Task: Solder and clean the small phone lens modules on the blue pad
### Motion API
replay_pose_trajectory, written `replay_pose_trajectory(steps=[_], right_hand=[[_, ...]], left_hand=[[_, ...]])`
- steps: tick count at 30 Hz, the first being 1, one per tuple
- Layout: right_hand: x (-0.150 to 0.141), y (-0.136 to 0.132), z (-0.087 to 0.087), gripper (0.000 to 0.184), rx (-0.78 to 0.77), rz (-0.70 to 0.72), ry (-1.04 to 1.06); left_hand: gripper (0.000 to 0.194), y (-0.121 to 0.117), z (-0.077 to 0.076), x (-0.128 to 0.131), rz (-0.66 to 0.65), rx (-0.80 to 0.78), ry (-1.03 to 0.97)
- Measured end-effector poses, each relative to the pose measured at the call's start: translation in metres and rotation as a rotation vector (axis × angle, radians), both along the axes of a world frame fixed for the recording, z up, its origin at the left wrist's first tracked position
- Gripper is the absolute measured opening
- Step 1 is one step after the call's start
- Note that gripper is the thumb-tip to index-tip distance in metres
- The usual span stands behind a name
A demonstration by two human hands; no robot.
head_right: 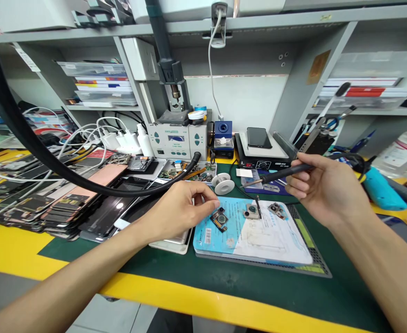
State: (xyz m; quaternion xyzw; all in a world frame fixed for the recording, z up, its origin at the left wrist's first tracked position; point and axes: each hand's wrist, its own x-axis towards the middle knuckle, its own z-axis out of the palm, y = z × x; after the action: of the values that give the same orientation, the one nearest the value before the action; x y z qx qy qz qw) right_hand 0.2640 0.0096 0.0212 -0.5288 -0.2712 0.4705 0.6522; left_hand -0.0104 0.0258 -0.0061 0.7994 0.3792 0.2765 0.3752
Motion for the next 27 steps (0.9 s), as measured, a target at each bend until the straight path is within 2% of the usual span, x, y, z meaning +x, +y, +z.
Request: replay_pose_trajectory(steps=[11,27], right_hand=[[0.0001,-0.0017,0.0012,0.022,-0.003,0.002,0.013],[0.0008,-0.0022,0.0004,0.022,-0.011,0.006,-0.001]], left_hand=[[0.019,-0.0008,0.0001,-0.0003,-0.059,-0.013,-0.045],[0.016,-0.005,0.0031,0.0019,-0.032,0.001,-0.109]])
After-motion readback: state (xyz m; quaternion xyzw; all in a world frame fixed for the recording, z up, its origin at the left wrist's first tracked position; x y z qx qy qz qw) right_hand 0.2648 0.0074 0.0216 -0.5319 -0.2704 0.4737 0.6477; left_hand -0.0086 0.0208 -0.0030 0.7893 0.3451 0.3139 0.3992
